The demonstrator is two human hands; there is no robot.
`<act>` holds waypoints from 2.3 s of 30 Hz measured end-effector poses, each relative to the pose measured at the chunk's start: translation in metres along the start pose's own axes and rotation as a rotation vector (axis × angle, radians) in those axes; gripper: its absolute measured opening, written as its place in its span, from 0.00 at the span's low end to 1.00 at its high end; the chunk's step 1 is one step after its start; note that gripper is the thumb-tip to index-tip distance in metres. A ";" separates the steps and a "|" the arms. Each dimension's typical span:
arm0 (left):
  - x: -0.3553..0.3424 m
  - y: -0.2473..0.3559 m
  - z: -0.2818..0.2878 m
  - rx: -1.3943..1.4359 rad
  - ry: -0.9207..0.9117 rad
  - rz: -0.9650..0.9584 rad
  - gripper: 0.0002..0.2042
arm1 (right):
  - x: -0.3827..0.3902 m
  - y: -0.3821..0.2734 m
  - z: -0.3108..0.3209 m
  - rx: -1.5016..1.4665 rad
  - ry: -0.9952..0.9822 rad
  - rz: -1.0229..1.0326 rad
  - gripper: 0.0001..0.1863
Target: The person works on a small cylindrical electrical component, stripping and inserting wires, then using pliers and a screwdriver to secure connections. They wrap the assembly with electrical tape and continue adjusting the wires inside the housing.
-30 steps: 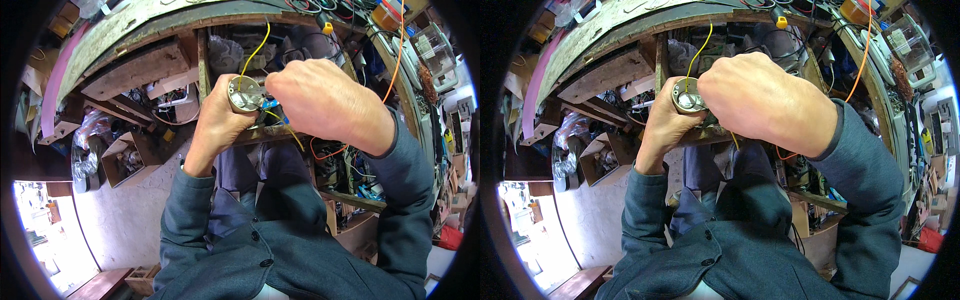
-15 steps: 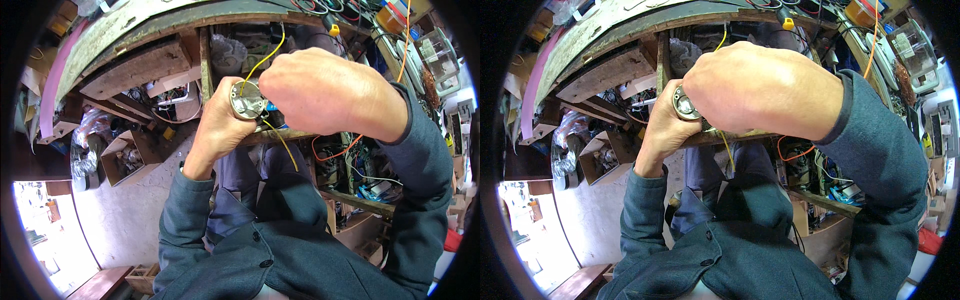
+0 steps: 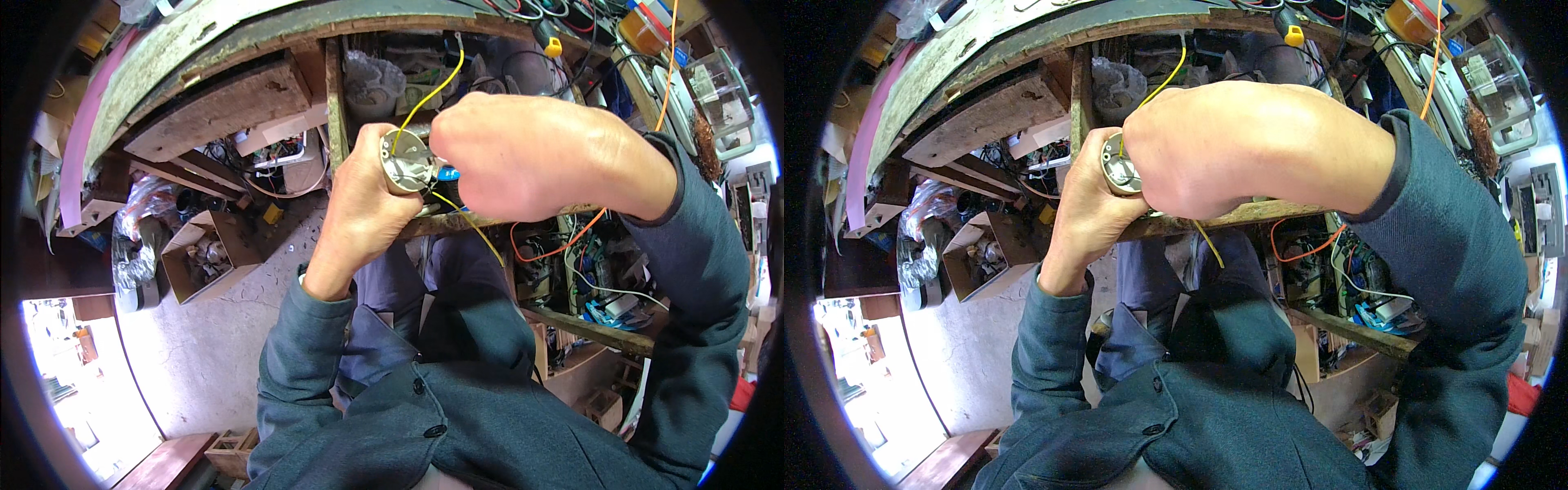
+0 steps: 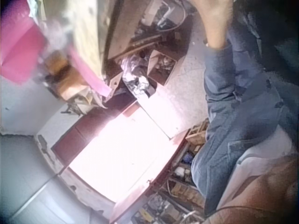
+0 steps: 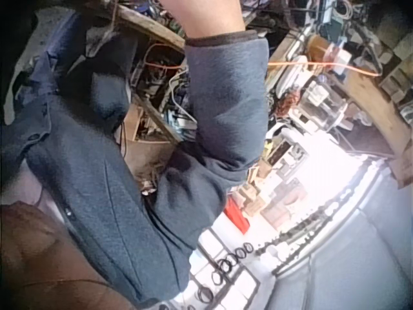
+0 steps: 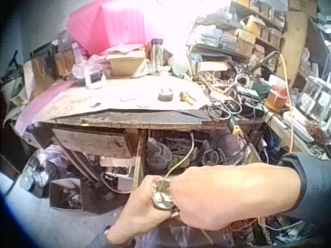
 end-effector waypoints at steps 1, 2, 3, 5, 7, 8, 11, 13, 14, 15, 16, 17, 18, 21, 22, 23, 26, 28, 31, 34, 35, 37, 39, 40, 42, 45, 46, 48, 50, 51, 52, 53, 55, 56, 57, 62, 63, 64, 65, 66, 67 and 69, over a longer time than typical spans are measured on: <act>0.000 -0.002 0.000 0.008 0.002 0.007 0.28 | -0.002 0.000 0.000 0.013 -0.004 0.003 0.09; -0.001 -0.003 0.000 0.016 0.006 0.012 0.28 | -0.004 0.000 0.000 0.027 -0.008 0.005 0.10; -0.001 -0.003 0.001 0.024 0.008 0.018 0.28 | -0.005 0.000 0.000 0.041 -0.011 0.007 0.10; -0.001 0.006 0.003 0.009 -0.005 0.023 0.28 | -0.004 0.003 0.002 0.017 -0.011 -0.074 0.10; -0.002 0.008 0.003 0.023 -0.030 0.024 0.29 | -0.002 0.005 0.004 0.006 -0.002 -0.111 0.10; -0.003 0.006 0.002 0.042 -0.044 0.025 0.29 | 0.000 0.005 0.004 0.009 0.005 -0.101 0.10; -0.003 0.003 0.002 0.136 -0.079 0.056 0.29 | 0.002 0.006 0.004 -0.001 0.005 -0.090 0.10; -0.003 0.003 0.001 0.177 -0.093 0.067 0.29 | 0.004 0.009 0.003 -0.017 0.006 -0.111 0.10; -0.003 0.003 0.000 0.181 -0.093 0.063 0.29 | 0.004 0.012 0.001 -0.026 0.009 -0.131 0.10; -0.003 0.004 0.000 0.185 -0.093 0.059 0.29 | 0.005 0.015 -0.001 -0.035 0.013 -0.150 0.10; -0.003 0.004 0.000 0.180 -0.094 0.059 0.30 | 0.005 0.017 -0.004 -0.047 0.029 -0.150 0.10; -0.003 0.004 0.000 0.175 -0.094 0.058 0.30 | 0.005 0.018 -0.006 -0.057 0.045 -0.150 0.10; -0.003 0.004 0.001 0.171 -0.094 0.057 0.30 | 0.006 0.020 -0.006 -0.068 0.061 -0.150 0.10; -0.003 0.005 0.001 0.149 -0.087 0.039 0.31 | 0.008 0.019 -0.006 -0.049 0.029 -0.176 0.10; -0.003 0.004 0.001 0.142 -0.086 0.036 0.31 | 0.009 0.019 -0.005 -0.022 0.050 -0.163 0.10; -0.003 0.002 0.001 0.134 -0.085 0.030 0.31 | 0.011 0.019 -0.005 0.007 0.073 -0.151 0.10; -0.002 0.003 0.002 0.115 -0.078 0.021 0.31 | 0.017 0.016 -0.005 0.114 0.144 -0.152 0.08; -0.002 0.004 0.002 0.103 -0.078 0.020 0.31 | 0.023 0.011 -0.004 0.199 0.232 -0.132 0.06; -0.002 0.005 0.002 0.096 -0.083 0.022 0.31 | 0.030 0.004 0.001 0.330 0.364 -0.066 0.04; -0.001 0.006 0.001 0.113 -0.091 0.017 0.30 | 0.026 0.001 0.006 0.440 0.363 -0.031 0.04; -0.001 0.007 0.002 0.113 -0.095 0.010 0.30 | 0.024 0.002 0.007 0.474 0.357 -0.010 0.05; -0.001 0.007 0.002 0.150 -0.111 0.019 0.30 | 0.021 0.003 0.009 0.521 0.351 0.031 0.06; 0.000 0.006 0.002 0.226 -0.137 0.047 0.30 | 0.019 0.003 0.010 0.544 0.352 0.067 0.06; 0.000 0.006 0.003 0.222 -0.147 0.053 0.30 | 0.019 0.002 0.011 0.545 0.348 0.080 0.06; 0.000 0.009 0.004 0.215 -0.167 0.066 0.31 | 0.019 0.002 0.011 0.544 0.342 0.108 0.06; 0.000 0.013 0.007 0.207 -0.182 0.065 0.32 | 0.016 0.010 0.013 0.519 0.341 0.151 0.05; 0.001 0.014 0.007 0.207 -0.191 0.062 0.32 | 0.015 0.014 0.013 0.495 0.312 0.117 0.06; 0.001 0.017 0.009 0.208 -0.205 0.052 0.33 | 0.013 0.020 0.015 0.439 0.302 0.108 0.07; 0.001 0.015 0.009 0.202 -0.204 0.052 0.32 | 0.011 0.026 0.015 0.365 0.296 0.104 0.08; 0.001 0.014 0.009 0.200 -0.204 0.052 0.32 | 0.011 0.028 0.014 0.347 0.296 0.103 0.08; 0.001 0.014 0.009 0.193 -0.201 0.051 0.32 | 0.011 0.028 0.014 0.329 0.296 0.101 0.08; 0.002 0.015 0.010 0.184 -0.197 0.051 0.32 | 0.011 0.028 0.015 0.309 0.297 0.101 0.08; 0.002 0.014 0.009 0.164 -0.187 0.054 0.32 | 0.010 0.023 0.012 0.321 0.282 0.085 0.09; 0.002 0.013 0.008 0.154 -0.183 0.058 0.32 | 0.009 0.018 0.013 0.326 0.275 0.076 0.09; 0.003 0.012 0.007 0.143 -0.177 0.062 0.31 | 0.009 0.015 0.015 0.304 0.250 0.046 0.09; 0.003 0.015 0.011 0.149 -0.118 0.066 0.31 | 0.011 -0.002 0.017 0.214 0.249 0.001 0.08; 0.003 0.015 0.011 0.141 -0.104 0.066 0.30 | 0.013 -0.005 0.018 0.188 0.270 0.009 0.08; 0.003 0.016 0.010 0.119 -0.102 0.056 0.30 | 0.016 -0.009 0.020 0.197 0.296 0.090 0.07; 0.003 0.017 0.011 0.096 -0.098 0.046 0.30 | 0.018 -0.011 0.021 0.176 0.341 0.138 0.07; 0.003 0.018 0.010 0.073 -0.094 0.037 0.30 | 0.020 -0.012 0.020 0.167 0.362 0.164 0.07; 0.003 0.018 0.010 0.073 -0.078 0.024 0.30 | 0.022 -0.011 0.019 0.165 0.371 0.166 0.07; 0.004 0.015 0.009 0.070 -0.044 -0.002 0.31 | 0.022 -0.015 0.016 0.160 0.379 0.162 0.07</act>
Point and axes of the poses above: each hand's wrist, its own x-axis away from the middle knuckle, its own z-axis out of the back of the hand, y = z × x, the point moved 6 cm from there along -x, towards the middle knuckle, and after that the axes turned 3 degrees about z, right-handed, at the moved point
